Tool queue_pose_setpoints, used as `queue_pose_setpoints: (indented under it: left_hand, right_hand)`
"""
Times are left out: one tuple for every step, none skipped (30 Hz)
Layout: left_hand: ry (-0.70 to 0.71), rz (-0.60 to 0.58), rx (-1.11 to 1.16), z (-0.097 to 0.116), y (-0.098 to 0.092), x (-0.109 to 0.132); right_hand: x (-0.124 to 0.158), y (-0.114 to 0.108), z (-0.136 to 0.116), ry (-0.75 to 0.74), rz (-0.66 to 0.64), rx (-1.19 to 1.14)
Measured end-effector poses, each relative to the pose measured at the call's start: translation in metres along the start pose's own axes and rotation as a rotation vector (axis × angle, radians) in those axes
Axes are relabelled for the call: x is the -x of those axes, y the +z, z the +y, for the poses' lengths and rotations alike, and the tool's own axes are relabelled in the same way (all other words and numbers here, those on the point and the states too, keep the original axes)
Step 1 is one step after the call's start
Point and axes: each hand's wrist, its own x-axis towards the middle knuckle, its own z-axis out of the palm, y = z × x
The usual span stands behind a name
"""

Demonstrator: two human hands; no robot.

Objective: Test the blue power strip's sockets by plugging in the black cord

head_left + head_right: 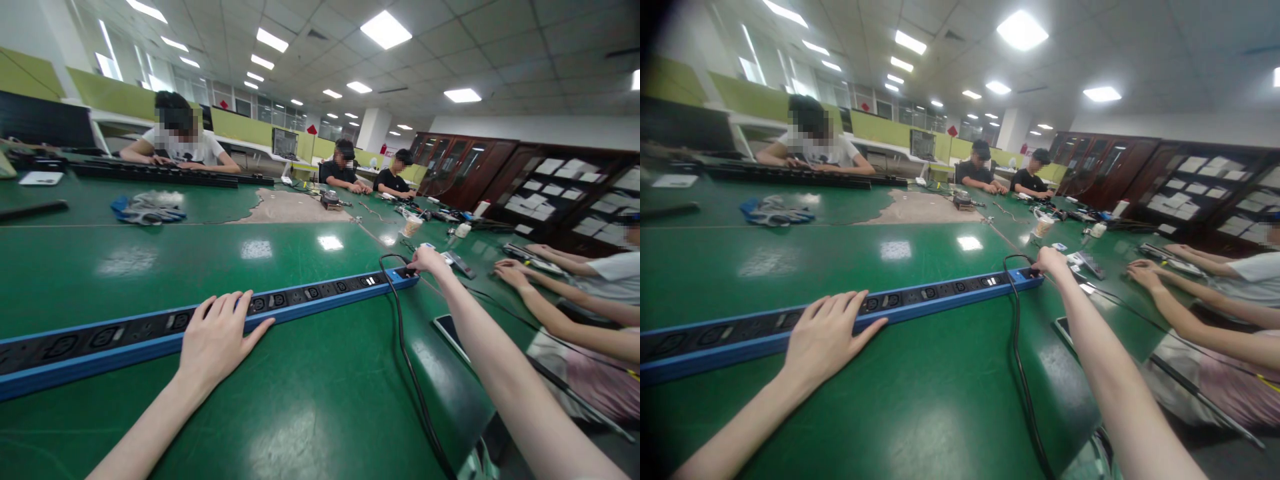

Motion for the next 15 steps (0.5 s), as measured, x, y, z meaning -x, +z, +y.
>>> queue_pose_setpoints:
  left_hand:
    - [0.002, -0.005, -0.011, 0.000, 0.000, 0.000]
    - [0.004, -0.007, -0.021, -0.001, 0.001, 0.000]
    - [0.004, -0.005, -0.027, -0.001, 0.001, 0.000]
    - [0.004, 0.000, -0.032, -0.001, 0.002, 0.000]
    - [0.004, 0.005, -0.035, -0.001, 0.003, 0.000]
    - [0.004, 0.007, -0.039, -0.001, 0.003, 0.000]
    - [0.004, 0.006, -0.043, 0.000, 0.003, 0.000]
    - [0.003, 0.005, -0.045, 0.000, 0.003, 0.000]
    - [0.001, 0.005, -0.045, 0.001, 0.003, 0.000]
    - [-0.001, 0.008, -0.042, 0.001, 0.003, 0.000]
    - [-0.002, 0.015, -0.036, 0.002, 0.002, 0.000]
    - [-0.003, 0.023, -0.029, 0.002, 0.002, 0.000]
    - [-0.004, 0.029, -0.024, 0.003, 0.001, 0.000]
    - [-0.004, 0.030, -0.020, 0.003, 0.000, 0.001]
    - [-0.006, 0.027, -0.019, 0.004, 0.000, 0.001]
  right_hand:
    - [-0.001, 0.000, 0.001, 0.016, -0.022, -0.001]
    - [-0.003, 0.001, 0.003, 0.014, -0.038, -0.011]
    - [-0.007, 0.002, 0.006, 0.005, -0.052, -0.026]
    - [-0.011, 0.003, 0.009, -0.010, -0.064, -0.045]
    - [-0.015, 0.005, 0.013, -0.028, -0.072, -0.064]
    - [-0.020, 0.007, 0.016, -0.046, -0.077, -0.079]
    - [-0.025, 0.009, 0.019, -0.059, -0.083, -0.090]
    - [-0.029, 0.011, 0.021, -0.067, -0.090, -0.093]
    - [-0.032, 0.013, 0.021, -0.067, -0.097, -0.087]
    - [-0.034, 0.014, 0.021, -0.059, -0.101, -0.071]
    - [-0.035, 0.014, 0.020, -0.045, -0.101, -0.045]
    - [-0.035, 0.014, 0.017, -0.027, -0.095, -0.013]
    - [-0.034, 0.013, 0.015, -0.009, -0.082, 0.019]
    - [-0.032, 0.011, 0.012, 0.004, -0.065, 0.045]
    - [-0.028, 0.009, 0.010, 0.009, -0.048, 0.059]
